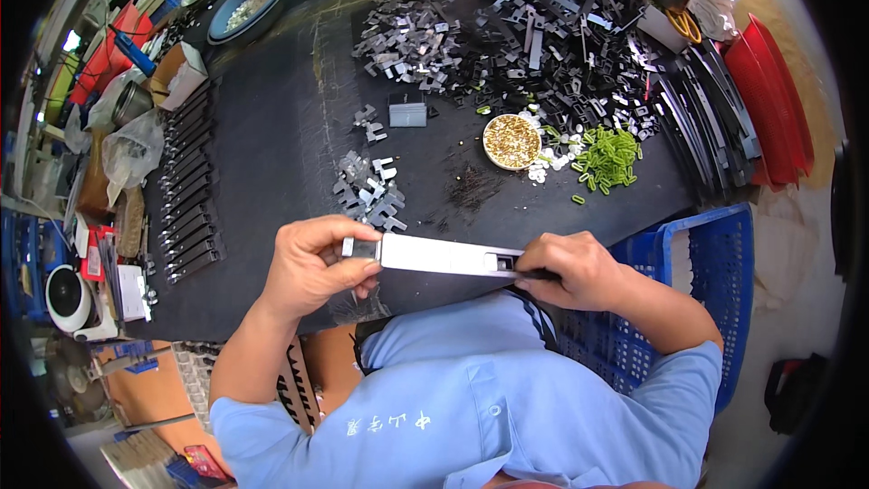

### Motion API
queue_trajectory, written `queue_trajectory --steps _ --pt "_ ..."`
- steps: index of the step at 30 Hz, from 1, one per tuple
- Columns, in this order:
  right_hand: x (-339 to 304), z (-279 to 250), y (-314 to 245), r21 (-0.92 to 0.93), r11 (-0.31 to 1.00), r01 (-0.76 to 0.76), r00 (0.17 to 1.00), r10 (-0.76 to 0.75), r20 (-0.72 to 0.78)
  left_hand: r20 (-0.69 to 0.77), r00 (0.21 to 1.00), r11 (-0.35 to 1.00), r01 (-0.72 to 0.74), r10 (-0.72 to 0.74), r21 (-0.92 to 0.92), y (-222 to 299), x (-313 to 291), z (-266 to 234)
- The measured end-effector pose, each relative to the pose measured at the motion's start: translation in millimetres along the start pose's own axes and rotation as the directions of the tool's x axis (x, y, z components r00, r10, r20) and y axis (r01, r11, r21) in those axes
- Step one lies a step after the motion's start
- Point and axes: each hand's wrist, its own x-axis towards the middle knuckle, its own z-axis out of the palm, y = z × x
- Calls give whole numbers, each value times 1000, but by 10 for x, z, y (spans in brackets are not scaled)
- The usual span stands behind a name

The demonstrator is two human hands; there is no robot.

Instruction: Manually assembling small plastic and metal components into a rectangular grey housing.

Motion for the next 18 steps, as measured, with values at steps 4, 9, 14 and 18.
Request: queue_trajectory --steps 4,9,14,18 --pt "39 -11 -13 34 997 -63 996 64 -58 -16 997 997 76 -76 -5 17 51 3" --pt "87 32 -13 -77 996 50 996 -43 82 6 973 973 229 -229 12 14 80 116" --pt "134 5 -44 -76 997 -10 992 19 126 -25 960 958 276 -278 -75 42 150 105" --pt "113 29 -19 55 997 -56 996 52 66 46 966 959 259 -255 -112 105 201 141"
